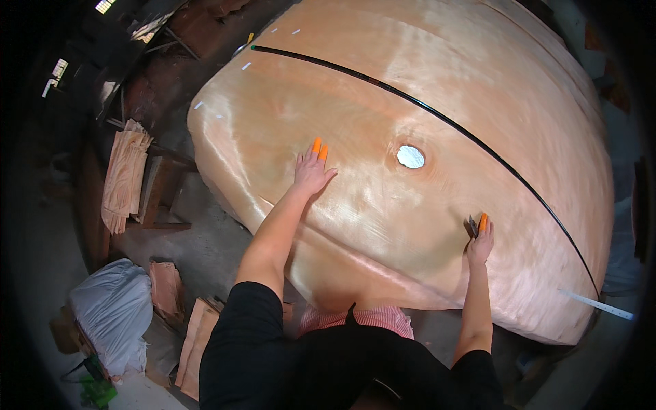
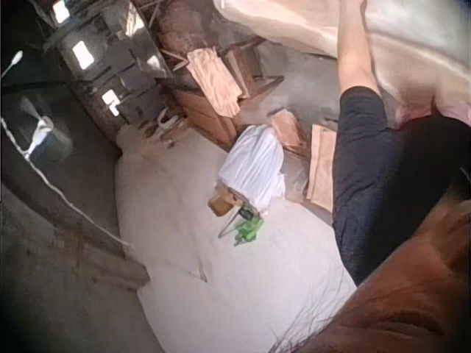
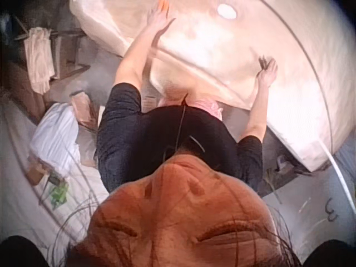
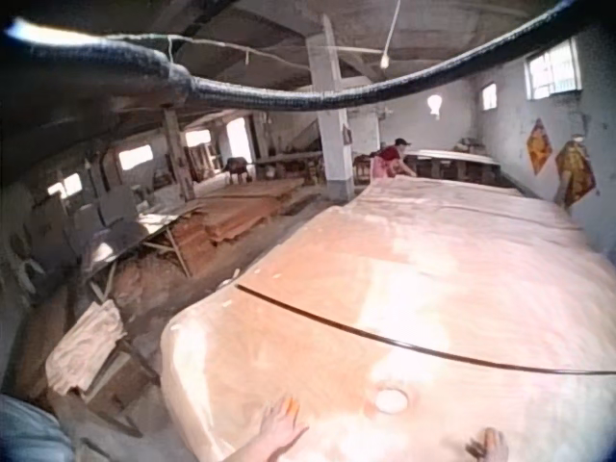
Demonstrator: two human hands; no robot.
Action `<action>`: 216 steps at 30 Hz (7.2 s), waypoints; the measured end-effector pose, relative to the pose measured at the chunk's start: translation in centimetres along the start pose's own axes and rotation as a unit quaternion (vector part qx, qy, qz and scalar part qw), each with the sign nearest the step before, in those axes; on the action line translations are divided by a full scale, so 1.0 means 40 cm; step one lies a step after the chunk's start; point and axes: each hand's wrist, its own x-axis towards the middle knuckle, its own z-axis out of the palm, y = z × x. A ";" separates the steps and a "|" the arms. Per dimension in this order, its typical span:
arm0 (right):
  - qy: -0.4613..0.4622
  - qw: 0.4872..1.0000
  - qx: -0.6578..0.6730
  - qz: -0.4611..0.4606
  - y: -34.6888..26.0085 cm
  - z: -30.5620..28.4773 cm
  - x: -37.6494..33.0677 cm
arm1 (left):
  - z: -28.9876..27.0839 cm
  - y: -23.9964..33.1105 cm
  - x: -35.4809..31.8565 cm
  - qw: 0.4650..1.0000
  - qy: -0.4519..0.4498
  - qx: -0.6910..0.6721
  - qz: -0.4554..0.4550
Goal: The person uses a utility knife and a long flexible ruler to cut thin sheets of wood veneer on a large workbench. They trace curved lines, cut out shapes, and remove the cut pieces, stacking them on the floor.
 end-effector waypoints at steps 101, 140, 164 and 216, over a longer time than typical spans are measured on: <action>-0.486 0.800 0.217 -0.278 -2.619 0.786 -0.008 | -0.437 -2.528 -0.704 0.866 0.089 -0.187 -0.456; -0.430 0.828 0.277 0.231 -2.213 0.471 -0.986 | -0.695 -2.220 -0.676 0.973 0.144 -0.161 -0.079; -0.176 0.741 0.311 0.568 -1.449 0.307 -1.471 | -0.819 -0.740 0.013 0.936 0.259 -0.019 0.238; -0.304 0.784 0.360 0.404 -0.346 -0.243 -0.093 | 0.097 0.227 0.077 0.985 0.051 -0.106 0.129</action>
